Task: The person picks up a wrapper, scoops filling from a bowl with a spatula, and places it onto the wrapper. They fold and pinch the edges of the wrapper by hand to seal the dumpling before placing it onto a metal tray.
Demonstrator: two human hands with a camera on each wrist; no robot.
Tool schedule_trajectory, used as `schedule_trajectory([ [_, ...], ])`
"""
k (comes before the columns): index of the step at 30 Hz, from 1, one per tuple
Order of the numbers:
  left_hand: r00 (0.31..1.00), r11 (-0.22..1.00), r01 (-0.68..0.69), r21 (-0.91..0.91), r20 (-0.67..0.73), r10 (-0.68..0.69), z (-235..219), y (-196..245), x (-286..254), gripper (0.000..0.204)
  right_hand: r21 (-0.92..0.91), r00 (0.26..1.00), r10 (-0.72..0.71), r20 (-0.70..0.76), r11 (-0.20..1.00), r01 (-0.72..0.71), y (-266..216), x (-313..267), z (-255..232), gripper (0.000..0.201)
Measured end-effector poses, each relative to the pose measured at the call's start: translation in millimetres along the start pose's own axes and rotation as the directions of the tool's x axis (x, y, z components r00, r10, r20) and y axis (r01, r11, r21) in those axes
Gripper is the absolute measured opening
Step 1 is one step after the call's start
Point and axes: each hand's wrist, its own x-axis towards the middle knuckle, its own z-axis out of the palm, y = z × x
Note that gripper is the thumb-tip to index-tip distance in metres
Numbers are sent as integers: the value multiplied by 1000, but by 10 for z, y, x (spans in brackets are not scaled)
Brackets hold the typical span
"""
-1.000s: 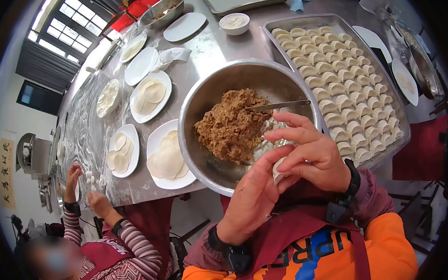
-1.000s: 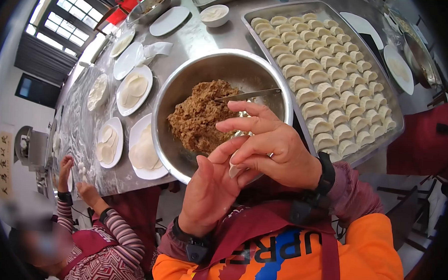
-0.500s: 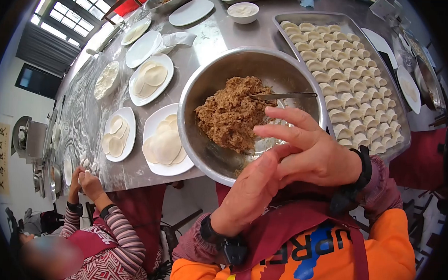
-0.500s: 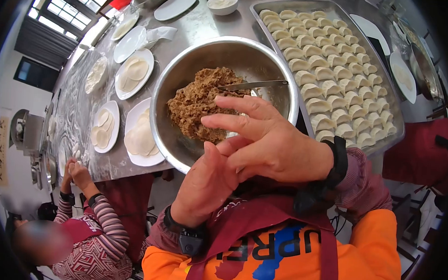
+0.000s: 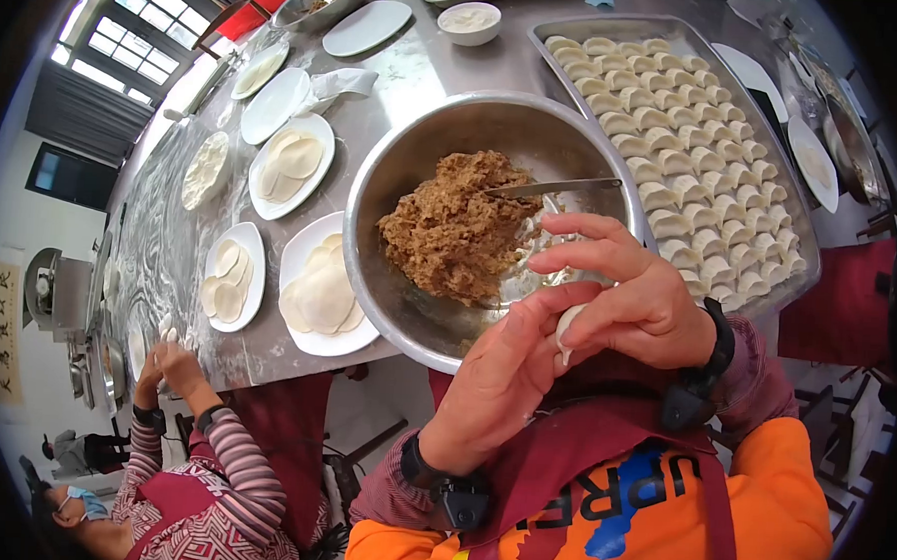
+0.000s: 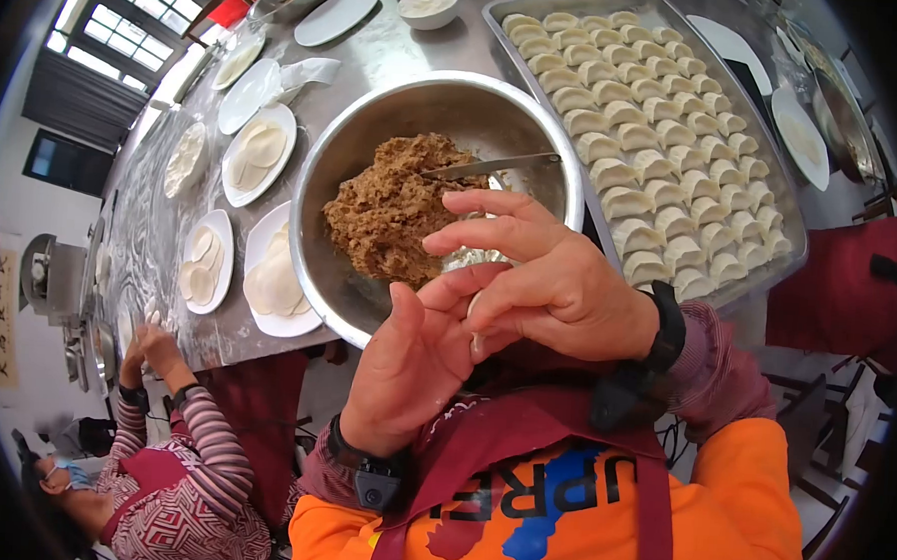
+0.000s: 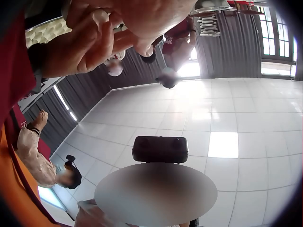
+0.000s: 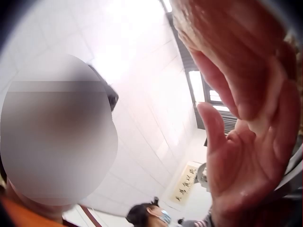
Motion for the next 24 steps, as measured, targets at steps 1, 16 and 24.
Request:
schedule_trajectory([
  [1,1000,1000,11,29,-28,-10,17,-24,1,74,-7,1000,11,-1,1000,-11,-14,-26,3,12],
  [16,988,952,-152,-265,-62,140,243,-173,96,79,536,857,384,-342,829,-158,-61,-266,213,25],
  [24,986,945,-140,-297,-126,107,413,-251,143,81,370,785,202,-585,928,36,62,-371,351,22],
])
